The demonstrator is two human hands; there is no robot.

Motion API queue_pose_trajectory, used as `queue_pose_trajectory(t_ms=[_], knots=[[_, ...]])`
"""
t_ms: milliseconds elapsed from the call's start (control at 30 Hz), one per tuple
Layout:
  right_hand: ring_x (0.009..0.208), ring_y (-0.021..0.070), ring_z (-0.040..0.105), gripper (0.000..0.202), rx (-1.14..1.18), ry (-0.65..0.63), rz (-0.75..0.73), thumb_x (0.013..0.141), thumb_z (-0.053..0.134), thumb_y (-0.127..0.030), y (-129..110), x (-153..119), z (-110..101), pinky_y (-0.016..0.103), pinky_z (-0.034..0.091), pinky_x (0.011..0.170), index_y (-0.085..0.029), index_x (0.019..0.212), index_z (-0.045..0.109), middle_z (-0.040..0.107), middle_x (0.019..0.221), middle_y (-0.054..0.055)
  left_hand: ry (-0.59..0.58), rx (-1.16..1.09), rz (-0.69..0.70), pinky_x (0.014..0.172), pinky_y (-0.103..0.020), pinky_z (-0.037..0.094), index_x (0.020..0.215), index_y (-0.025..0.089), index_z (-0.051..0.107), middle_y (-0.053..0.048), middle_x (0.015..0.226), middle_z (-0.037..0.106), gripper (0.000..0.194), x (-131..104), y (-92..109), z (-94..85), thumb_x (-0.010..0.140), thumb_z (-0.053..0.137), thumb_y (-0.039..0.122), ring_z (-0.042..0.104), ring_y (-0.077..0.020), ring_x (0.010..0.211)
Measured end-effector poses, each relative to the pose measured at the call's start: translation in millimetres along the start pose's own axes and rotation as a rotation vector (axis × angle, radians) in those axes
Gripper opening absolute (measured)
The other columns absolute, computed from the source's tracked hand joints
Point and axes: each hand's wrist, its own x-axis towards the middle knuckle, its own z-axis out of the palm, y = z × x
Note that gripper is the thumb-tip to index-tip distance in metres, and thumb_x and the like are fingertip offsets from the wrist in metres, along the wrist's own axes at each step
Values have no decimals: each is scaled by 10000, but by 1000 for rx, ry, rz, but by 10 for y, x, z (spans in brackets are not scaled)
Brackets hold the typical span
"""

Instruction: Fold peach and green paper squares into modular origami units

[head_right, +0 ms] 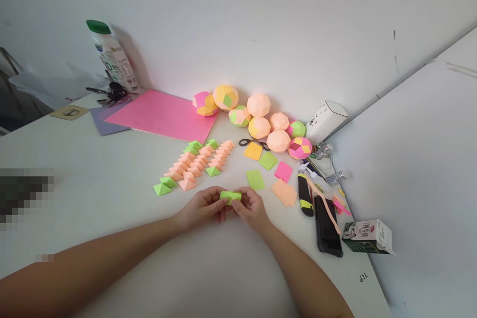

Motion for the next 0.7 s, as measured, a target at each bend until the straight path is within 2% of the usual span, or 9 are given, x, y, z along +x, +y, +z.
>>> queue_pose_trajectory(t_ms=[100, 233, 700], knots=[[653, 132, 600, 227, -45, -13, 13, 788, 618, -379, 0, 4, -12, 257, 504, 607, -183, 868, 535, 605, 723, 6, 7, 6, -4, 486, -232, 460, 890, 158, 531, 4, 693, 616, 314, -1, -3, 8, 811, 542, 461, 579, -106, 515], [582, 114, 572, 221, -25, 4, -1, 778, 639, -367, 8, 13, -13, 242, 481, 559, -174, 820, 538, 595, 652, -11, 4, 14, -9, 481, -225, 458, 905, 159, 532, 8, 674, 614, 300, -5, -20, 0, 819, 539, 446, 582, -104, 510], [595, 118, 591, 171, -10, 15, -10, 780, 648, -312, 22, 10, -8, 239, 479, 567, -169, 823, 565, 620, 644, -3, 3, 18, -29, 474, -234, 471, 893, 162, 538, -3, 684, 628, 298, -5, -37, -2, 820, 532, 451, 596, -117, 512]])
